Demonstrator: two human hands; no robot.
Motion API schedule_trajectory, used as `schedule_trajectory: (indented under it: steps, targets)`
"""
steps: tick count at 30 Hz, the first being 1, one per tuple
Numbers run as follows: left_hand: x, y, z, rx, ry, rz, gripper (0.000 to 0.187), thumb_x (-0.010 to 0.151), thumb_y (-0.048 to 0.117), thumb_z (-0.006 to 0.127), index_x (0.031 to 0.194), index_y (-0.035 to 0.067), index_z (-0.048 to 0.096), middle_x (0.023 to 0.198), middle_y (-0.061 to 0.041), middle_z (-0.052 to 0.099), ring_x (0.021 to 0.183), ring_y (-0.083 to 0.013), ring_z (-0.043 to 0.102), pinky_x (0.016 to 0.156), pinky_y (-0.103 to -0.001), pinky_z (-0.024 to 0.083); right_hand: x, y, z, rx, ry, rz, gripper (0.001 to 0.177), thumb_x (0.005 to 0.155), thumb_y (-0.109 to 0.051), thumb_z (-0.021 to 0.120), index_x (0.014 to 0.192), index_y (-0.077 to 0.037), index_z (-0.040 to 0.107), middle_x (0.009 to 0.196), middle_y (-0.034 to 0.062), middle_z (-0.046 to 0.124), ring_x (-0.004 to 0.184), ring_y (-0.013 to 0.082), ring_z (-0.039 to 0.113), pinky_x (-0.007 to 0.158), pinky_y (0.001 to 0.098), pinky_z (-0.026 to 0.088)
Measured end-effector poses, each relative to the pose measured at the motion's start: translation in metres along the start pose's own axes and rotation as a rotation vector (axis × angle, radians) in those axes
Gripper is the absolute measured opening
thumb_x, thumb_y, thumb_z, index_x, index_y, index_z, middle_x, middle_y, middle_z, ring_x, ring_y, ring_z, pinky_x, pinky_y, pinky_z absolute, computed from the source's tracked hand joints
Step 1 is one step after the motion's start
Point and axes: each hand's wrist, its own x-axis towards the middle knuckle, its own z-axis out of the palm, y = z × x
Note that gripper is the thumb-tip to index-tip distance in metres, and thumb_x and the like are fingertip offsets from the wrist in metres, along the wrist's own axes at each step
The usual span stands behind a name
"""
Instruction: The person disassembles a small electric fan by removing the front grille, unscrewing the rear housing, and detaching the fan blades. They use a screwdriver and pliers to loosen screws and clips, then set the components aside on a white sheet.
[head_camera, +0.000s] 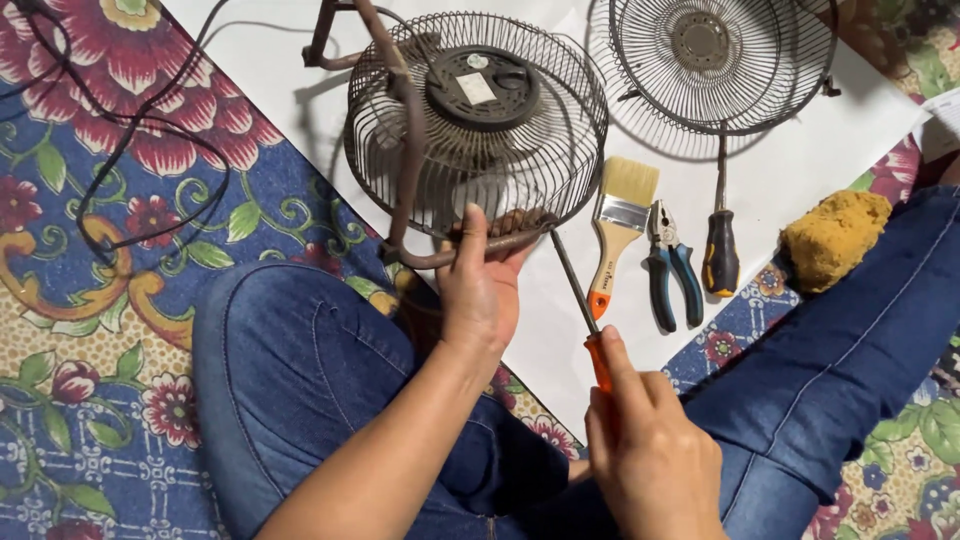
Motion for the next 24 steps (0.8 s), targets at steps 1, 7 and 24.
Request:
schedule_trajectory:
  steps: [1,7,24]
  targets:
    - [0.001,0.001,0.000,-0.023,-0.008,-0.014,0.049,0.095,0.033,0.067,0.123,-0.003,0.050,0.119,-0.016,0.060,0.111,-0.0283,0.065,0.104,-0.050,0.050,0.001,0.001,-0.001,0.039,-0.017,0.036,0.051,0.102,-0.022,0.057,0.148,-0.003,0.050,0.094,0.0149,0.065,0.061,0.0143,0.056,0.045,0.0275,0.043]
    - [0.002,0.006,-0.005,-0.029,0.031,-0.035,0.049,0.092,0.036,0.067,0.120,-0.001,0.051,0.119,-0.017,0.061,0.113,-0.0304,0.065,0.105,-0.053,0.055,0.007,0.013,-0.004,1.419,-0.346,0.843,0.051,0.101,-0.024,0.057,0.147,-0.003,0.051,0.094,0.0150,0.065,0.062,0.0150,0.057,0.046,0.0279,0.044]
    - [0.000,0.001,0.003,-0.056,-0.027,0.005,0.048,0.093,0.033,0.069,0.122,-0.001,0.051,0.118,-0.014,0.062,0.109,-0.0291,0.066,0.104,-0.053,0.056,-0.005,0.012,0.009,-0.045,0.051,0.051,0.055,0.098,-0.032,0.058,0.144,-0.003,0.052,0.093,0.0153,0.065,0.065,0.0169,0.059,0.049,0.0290,0.046]
